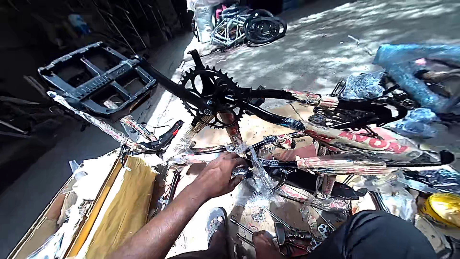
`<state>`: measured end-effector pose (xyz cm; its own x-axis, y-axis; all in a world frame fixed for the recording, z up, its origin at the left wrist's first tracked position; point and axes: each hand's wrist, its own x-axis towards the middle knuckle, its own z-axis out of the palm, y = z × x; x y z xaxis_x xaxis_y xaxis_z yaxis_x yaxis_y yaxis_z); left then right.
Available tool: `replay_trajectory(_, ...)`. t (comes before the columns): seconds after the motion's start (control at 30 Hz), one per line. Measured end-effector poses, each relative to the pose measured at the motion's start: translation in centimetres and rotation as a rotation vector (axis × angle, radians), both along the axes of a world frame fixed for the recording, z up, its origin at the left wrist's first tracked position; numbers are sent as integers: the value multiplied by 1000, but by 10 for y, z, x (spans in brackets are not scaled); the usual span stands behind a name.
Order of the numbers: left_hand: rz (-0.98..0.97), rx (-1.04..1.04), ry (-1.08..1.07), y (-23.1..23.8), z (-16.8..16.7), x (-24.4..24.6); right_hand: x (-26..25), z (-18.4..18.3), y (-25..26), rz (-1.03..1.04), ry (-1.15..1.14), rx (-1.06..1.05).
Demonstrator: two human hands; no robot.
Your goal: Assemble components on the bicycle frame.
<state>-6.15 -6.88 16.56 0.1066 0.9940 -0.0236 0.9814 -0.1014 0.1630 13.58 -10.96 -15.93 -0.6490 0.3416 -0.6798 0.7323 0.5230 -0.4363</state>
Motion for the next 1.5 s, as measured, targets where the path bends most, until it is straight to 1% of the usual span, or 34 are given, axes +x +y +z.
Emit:
replay_trajectory(0.03, -29, 16, -5, 8, -6, 9, -1, 3, 7, -30, 54, -11)
replay_trajectory(0.1, -39, -18, -53, 24, -20, 19, -9, 16, 31, -98, 168, -33)
replay_trajectory(0.17, 11, -79, -133, 38, -34, 21, -13, 27, 62, -212, 395, -105)
replay_trajectory(0.2, 47, -106, -160, 45, -39, 20, -13, 26, 75, -305, 561, -192)
replay_trajectory(0.3, 151, -155, -118, 66, -45, 14, -15, 42, 92, -719, 940, -694)
replay_trajectory(0.33, 177, -180, -68, 72, -44, 12, -17, 54, 93, -871, 1013, -835)
replay_trajectory(0.37, 197, -204, 0, 77, -43, 11, -20, 69, 93, -1016, 1041, -932)
replay_trajectory(0.4, 206, -220, 64, 82, -43, 10, -24, 80, 92, -1128, 1036, -977)
replay_trajectory(0.43, 215, -235, 117, 84, -45, 10, -27, 88, 90, -1185, 1009, -988)
replay_trajectory(0.5, 244, -279, 192, 85, -46, 15, -33, 98, 85, -1159, 1000, -996)
replay_trajectory(0.53, 245, -273, 207, 84, -48, 18, -37, 100, 85, -1124, 1045, -992)
replay_trajectory(0.6, 219, -212, 219, 82, -51, 18, -46, 107, 92, -1102, 1206, -975)
replay_trajectory(0.67, 178, -167, 203, 81, -52, 14, -57, 109, 107, -1137, 1374, -969)
replay_trajectory(0.73, 168, -224, 193, 83, -51, 10, -69, 106, 123, -1201, 1460, -988)
replay_trajectory(0.83, 200, -336, 221, 88, -52, 8, -88, 107, 134, -1275, 1524, -1082)
replay_trajectory(0.9, 209, -329, 260, 90, -52, 11, -95, 118, 134, -1358, 1496, -1167)
replay_trajectory(0.97, 209, -240, 297, 91, -60, 9, -94, 126, 134, -1359, 1437, -1195)
replay_trajectory(1.07, 171, -131, 294, 95, -70, -4, -83, 115, 137, -1143, 1400, -1168)
replay_trajectory(1.1, 148, -98, 296, 97, -72, -7, -75, 113, 143, -1074, 1370, -1215)
replay_trajectory(1.17, 134, -63, 307, 96, -78, -11, -50, 109, 161, -978, 1266, -1407)
replay_trajectory(1.2, 131, -29, 310, 95, -82, -12, -36, 108, 171, -1009, 1205, -1511)
replay_trajectory(1.23, 134, 0, 312, 95, -85, -11, -22, 112, 182, -1128, 1118, -1585)
replay_trajectory(1.27, 135, 27, 318, 94, -88, -10, -14, 115, 190, -1237, 1050, -1603)
replay_trajectory(1.3, 138, 39, 319, 93, -91, -10, -11, 116, 195, -1259, 1037, -1595)
replay_trajectory(1.37, 126, 82, 333, 91, -96, -9, -12, 114, 192, -1091, 1134, -1529)
replay_trajectory(1.43, 94, 158, 351, 91, -102, -12, -18, 115, 179, -951, 1183, -1297)
replay_trajectory(1.5, 83, 173, 351, 92, -104, -11, -23, 120, 167, -827, 1128, -1058)
